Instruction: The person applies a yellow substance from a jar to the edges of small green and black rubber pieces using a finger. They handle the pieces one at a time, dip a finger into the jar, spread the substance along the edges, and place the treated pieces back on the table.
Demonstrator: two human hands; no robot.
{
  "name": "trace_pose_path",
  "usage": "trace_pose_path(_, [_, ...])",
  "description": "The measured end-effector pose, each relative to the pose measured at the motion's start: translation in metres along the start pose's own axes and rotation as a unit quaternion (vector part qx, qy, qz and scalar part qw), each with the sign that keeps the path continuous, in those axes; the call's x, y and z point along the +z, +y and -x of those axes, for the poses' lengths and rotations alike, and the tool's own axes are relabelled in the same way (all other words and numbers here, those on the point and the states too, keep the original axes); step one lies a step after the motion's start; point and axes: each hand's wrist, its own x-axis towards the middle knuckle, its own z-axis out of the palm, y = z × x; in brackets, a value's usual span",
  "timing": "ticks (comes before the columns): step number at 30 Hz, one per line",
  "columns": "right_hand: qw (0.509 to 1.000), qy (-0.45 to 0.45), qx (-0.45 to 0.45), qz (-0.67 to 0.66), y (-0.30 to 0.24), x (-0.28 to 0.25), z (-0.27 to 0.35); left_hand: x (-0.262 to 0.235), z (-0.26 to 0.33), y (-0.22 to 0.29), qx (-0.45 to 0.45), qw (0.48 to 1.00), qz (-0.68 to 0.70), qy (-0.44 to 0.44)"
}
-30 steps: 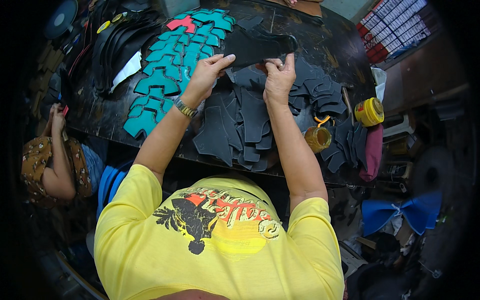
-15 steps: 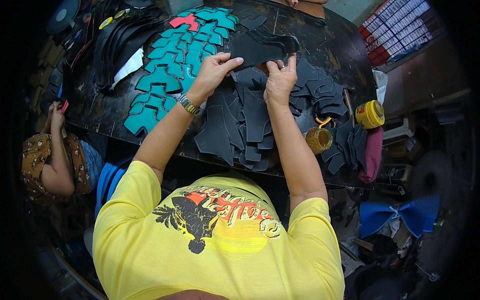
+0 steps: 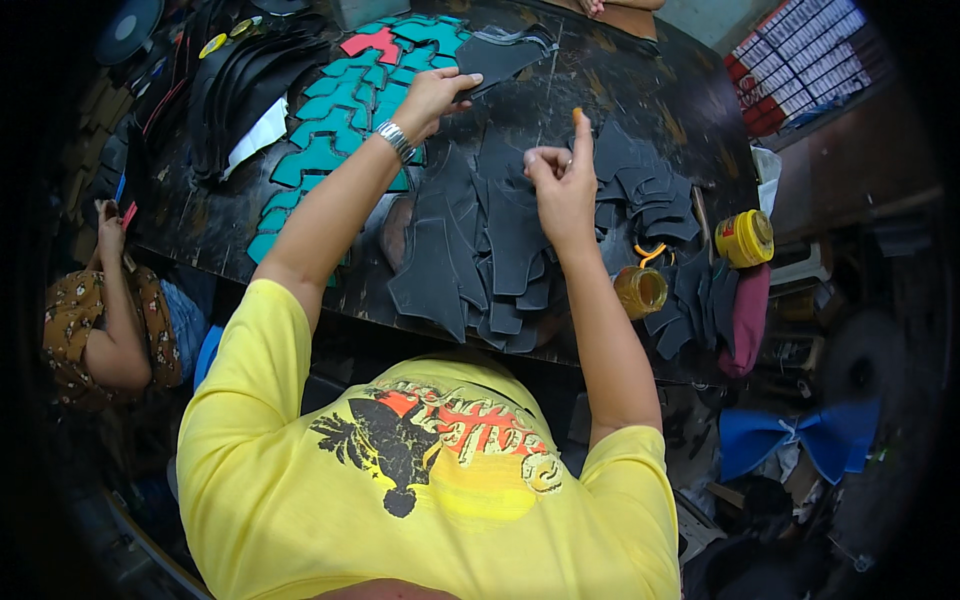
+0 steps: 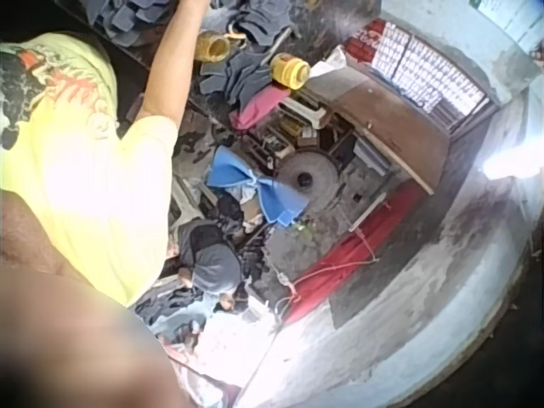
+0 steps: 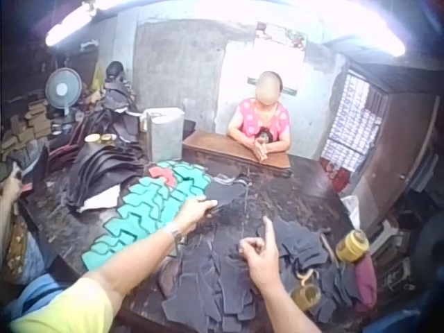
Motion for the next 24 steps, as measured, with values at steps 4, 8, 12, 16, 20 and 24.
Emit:
trace_pose_path(4, [0.991, -0.051, -0.068, 0.102, 0.001, 0.000, 0.033, 0.012, -0.047, -0.013, -0.074, 0.996, 0.042, 0.032])
trace_pose_path(8, [0.978, -0.091, -0.086, 0.170, 0.007, 0.001, 0.053, 0.032, -0.085, -0.025, -0.082, 0.987, 0.088, 0.109])
trace_pose_path(12, [0.977, -0.078, -0.105, 0.167, 0.016, 0.000, 0.055, 0.045, -0.104, -0.034, -0.107, 0.981, 0.094, 0.131])
trace_pose_path(16, [0.976, -0.076, -0.116, 0.169, 0.021, -0.001, 0.058, 0.048, -0.108, -0.039, -0.154, 0.980, 0.069, 0.109])
trace_pose_path(20, [0.979, -0.076, -0.104, 0.158, 0.024, -0.002, 0.057, 0.048, -0.110, -0.039, -0.157, 0.980, 0.046, 0.111])
trace_pose_path(24, [0.979, -0.078, -0.113, 0.153, 0.026, -0.003, 0.057, 0.048, -0.113, -0.038, -0.163, 0.979, 0.036, 0.118])
